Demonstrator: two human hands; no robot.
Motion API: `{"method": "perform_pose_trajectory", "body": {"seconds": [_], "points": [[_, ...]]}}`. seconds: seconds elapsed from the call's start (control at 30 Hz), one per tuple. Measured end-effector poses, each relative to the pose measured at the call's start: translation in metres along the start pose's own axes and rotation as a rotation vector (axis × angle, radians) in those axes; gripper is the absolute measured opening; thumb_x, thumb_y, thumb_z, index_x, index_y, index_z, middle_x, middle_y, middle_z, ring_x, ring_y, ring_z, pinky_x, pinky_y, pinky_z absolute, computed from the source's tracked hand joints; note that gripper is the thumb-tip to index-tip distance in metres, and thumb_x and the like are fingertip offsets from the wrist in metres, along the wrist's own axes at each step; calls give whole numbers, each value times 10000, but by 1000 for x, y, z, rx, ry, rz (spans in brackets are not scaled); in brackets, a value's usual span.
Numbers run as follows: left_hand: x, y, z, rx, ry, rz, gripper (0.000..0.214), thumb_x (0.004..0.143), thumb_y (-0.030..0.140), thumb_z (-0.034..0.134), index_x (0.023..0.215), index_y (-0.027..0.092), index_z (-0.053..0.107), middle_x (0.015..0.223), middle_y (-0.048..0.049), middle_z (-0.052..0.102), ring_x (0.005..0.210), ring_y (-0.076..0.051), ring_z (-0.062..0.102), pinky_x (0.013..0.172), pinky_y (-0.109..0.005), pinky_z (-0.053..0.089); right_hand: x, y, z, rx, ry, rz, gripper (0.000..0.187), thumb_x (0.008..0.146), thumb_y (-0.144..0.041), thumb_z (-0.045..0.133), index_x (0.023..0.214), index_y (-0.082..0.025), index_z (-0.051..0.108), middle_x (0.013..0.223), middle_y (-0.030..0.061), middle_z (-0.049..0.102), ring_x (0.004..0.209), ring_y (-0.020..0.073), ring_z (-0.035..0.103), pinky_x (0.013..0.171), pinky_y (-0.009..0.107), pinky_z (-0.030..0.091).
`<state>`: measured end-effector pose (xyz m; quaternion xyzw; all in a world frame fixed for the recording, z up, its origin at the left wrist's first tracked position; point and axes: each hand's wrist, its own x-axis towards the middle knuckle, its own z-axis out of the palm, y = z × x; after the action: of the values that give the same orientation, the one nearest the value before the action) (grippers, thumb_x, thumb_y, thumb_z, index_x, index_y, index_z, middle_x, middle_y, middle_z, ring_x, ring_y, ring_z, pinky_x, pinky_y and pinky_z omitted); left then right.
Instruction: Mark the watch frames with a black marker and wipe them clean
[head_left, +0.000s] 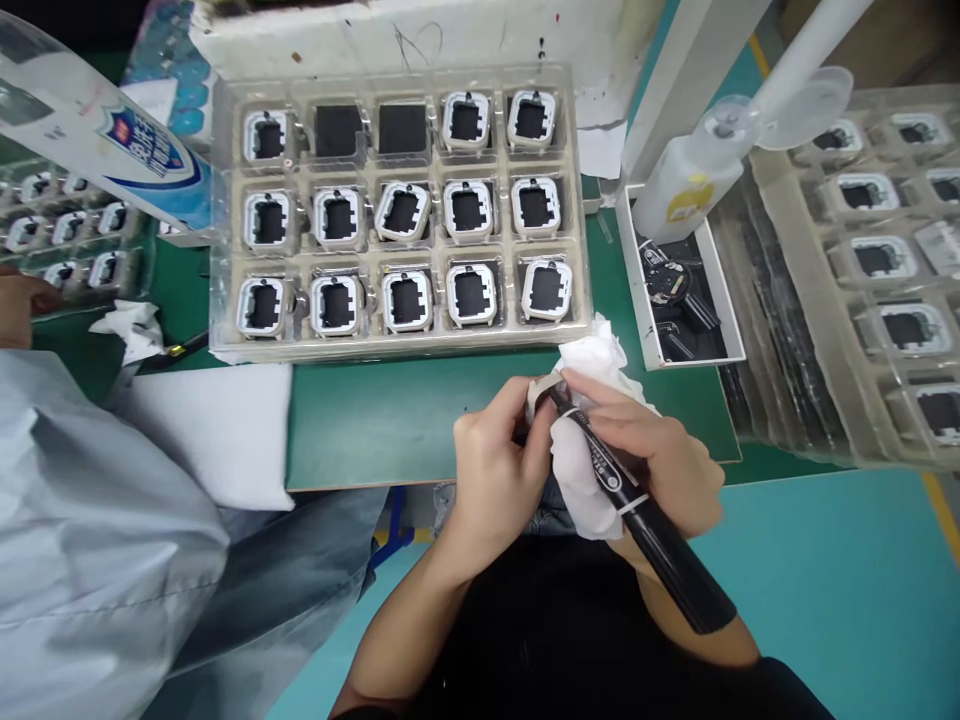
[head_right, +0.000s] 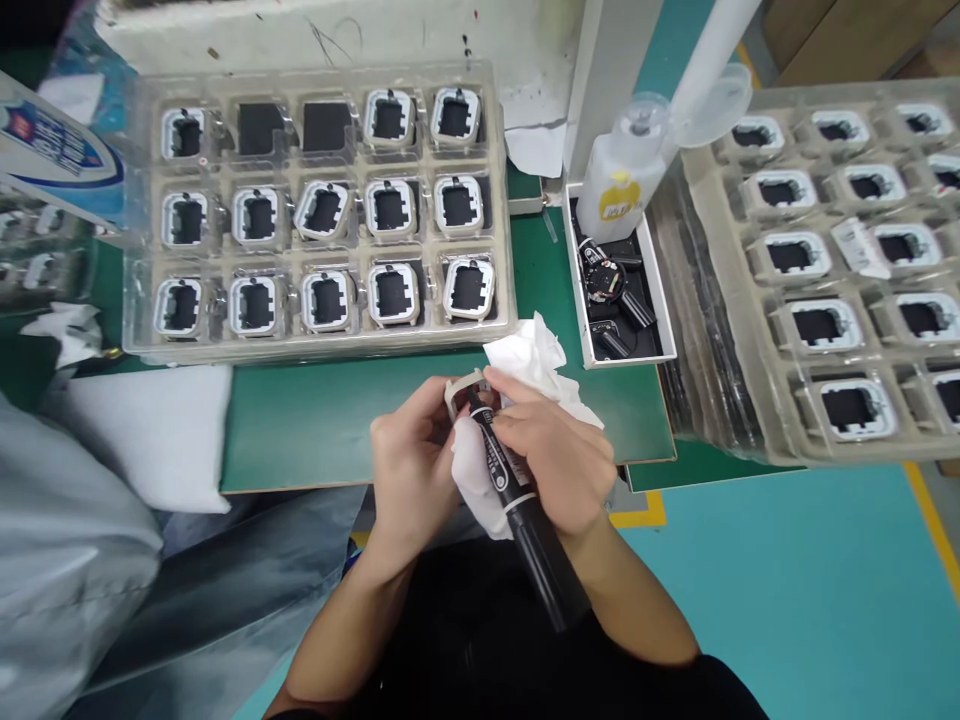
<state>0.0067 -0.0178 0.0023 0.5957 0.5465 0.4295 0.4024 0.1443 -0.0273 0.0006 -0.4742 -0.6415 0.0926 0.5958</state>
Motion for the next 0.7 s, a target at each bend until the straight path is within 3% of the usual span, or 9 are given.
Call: {"method": "perform_pose_trajectory", "body": {"seconds": [0.1,0.17,0.3,0.5,0.7], "points": [[0,0,0,15,10,0,122,1044,206,634,935,192,685,788,28,677,666,-102,522,635,-218,414,-4,-1,8,-100,85,-135,215,885,-100,867,1004,-240,756,874,1,853,995,323,904,728,346,784],[0,0,1,17,7,-4,125,1037,203,634,921,198,680,756,38,647,655,-102,500,624,-215,405,-5,-4,11,-130,70,-144,244,863,-53,858,988,-236,758,881,-3,850,1023,327,901,750,353,786],[0,2,0,24,12,-4,137,1042,211,635,911,199,676,710,51,591,633,-101,457,610,-214,386,-2,-10,9,-118,73,-66,246,877,-56,846,978,-258,749,883,-19,851,1030,303,901,768,332,776],[3,2,-3,-72,-35,-37,215,1091,284,640,899,195,675,731,28,628,646,-110,495,624,-225,416,5,-8,-2,198,-1,272,176,930,-196,861,978,-287,719,1059,7,888,1031,305,899,873,425,776],[2,2,-2,-2,-13,-28,184,1063,248,629,888,199,655,681,44,570,637,-114,497,626,-225,418,-3,-9,6,61,46,143,117,974,-187,792,974,-292,741,907,0,855,1051,325,895,900,462,778]]}}
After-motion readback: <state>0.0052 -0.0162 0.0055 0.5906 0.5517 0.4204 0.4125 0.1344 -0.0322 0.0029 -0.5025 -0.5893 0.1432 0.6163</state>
